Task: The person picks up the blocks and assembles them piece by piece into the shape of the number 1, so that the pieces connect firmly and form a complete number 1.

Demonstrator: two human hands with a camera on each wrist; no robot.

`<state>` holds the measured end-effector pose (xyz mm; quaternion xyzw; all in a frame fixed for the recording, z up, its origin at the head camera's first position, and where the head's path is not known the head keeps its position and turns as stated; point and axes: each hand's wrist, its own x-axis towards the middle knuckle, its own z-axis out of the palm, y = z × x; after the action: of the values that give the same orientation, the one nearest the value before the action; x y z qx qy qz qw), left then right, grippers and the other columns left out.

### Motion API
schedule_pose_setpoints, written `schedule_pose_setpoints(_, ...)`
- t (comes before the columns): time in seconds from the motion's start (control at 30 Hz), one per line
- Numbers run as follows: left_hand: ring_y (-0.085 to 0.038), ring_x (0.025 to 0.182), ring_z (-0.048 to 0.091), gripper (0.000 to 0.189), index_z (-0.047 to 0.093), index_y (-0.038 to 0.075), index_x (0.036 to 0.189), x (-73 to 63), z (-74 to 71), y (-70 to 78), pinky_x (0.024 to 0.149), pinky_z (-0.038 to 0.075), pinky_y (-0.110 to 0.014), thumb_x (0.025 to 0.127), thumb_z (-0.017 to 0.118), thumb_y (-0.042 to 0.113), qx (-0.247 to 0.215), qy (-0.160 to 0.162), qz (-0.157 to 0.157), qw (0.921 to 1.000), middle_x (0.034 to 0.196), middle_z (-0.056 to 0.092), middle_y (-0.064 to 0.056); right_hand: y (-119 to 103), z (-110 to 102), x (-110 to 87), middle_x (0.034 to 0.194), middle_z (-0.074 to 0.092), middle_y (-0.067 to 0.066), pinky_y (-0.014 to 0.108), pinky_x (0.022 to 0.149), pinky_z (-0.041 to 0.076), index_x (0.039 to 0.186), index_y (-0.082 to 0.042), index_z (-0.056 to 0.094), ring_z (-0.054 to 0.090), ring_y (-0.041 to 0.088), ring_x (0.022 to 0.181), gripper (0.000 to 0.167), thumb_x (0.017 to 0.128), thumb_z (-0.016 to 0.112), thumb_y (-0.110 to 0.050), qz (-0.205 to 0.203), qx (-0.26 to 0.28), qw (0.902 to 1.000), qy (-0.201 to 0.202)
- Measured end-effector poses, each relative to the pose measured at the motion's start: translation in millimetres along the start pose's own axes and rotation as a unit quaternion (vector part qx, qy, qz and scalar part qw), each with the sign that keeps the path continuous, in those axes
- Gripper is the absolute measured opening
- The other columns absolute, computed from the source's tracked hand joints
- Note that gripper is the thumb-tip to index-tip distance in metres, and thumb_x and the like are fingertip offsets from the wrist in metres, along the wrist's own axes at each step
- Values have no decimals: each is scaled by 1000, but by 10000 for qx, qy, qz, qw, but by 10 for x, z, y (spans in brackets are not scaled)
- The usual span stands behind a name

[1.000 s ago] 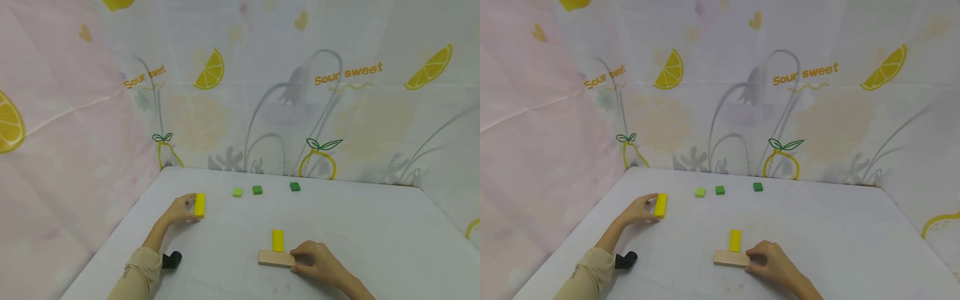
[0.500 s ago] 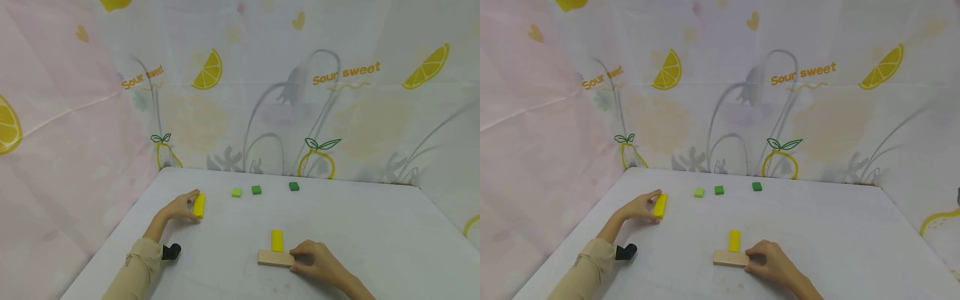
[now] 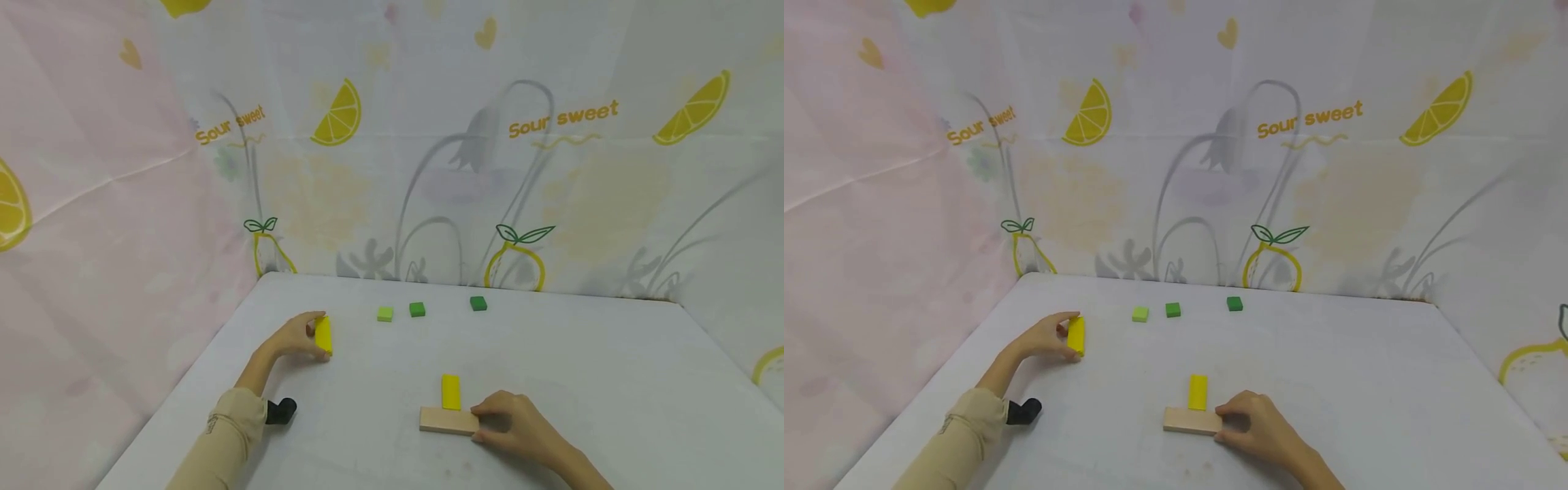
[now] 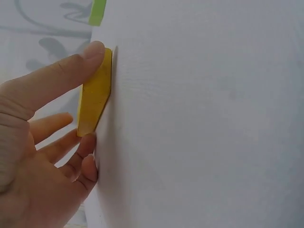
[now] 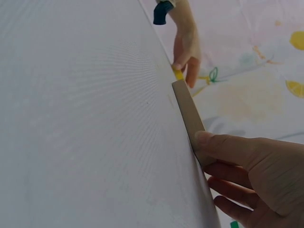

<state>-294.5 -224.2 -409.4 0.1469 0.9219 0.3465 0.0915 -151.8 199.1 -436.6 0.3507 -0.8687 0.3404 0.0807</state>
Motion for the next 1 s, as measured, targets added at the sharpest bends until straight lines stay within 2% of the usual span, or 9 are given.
schedule_pose_setpoints(0.13,-35,104,51,95,39,-10,136,-48,30,-35,91,42,-50,60,87,19,-7,201,-104,9997,125,50,-28,2,-3,5,93,70,0,28,75,52,97,-3,71,63,9,87,32,79,75,-29,-29,-51,10000,6)
schedule_pose_setpoints(0.23,-36,105,50,95,38,-10,136,-76,46,-52,92,42,-50,60,88,19,-17,234,-105,9997,126,48,-29,-1,-13,6,93,70,0,28,75,52,98,-3,71,63,9,87,33,79,75,-30,47,-25,10000,-44)
schedule_pose_setpoints(0.4,-35,101,51,95,36,-13,135,-107,62,-57,88,44,-49,59,86,16,73,216,30,9997,122,50,-29,-5,-19,9,93,70,0,28,74,53,98,-3,71,63,9,87,33,79,75,-30,83,30,9999,-64)
schedule_pose_setpoints(0.53,-34,99,52,93,38,-15,133,-122,78,-45,85,45,-47,58,85,13,114,335,144,9993,123,49,-30,-1,-18,9,93,70,0,28,74,52,98,-3,71,63,8,87,33,79,75,-30,126,42,9999,-75)
schedule_pose_setpoints(0.87,-32,98,52,92,41,-11,133,-121,177,24,81,46,-43,58,85,19,106,602,8,9981,127,48,-28,12,-4,1,92,70,0,28,74,52,98,-3,70,63,8,87,32,79,76,-28,-4,37,10000,11)
schedule_pose_setpoints(1.0,-29,94,51,91,42,-10,132,-109,217,55,77,45,-39,58,85,19,86,648,96,9978,126,49,-26,2,-5,5,92,70,0,28,74,52,97,-3,71,63,8,87,31,79,76,-27,-74,41,10000,34)
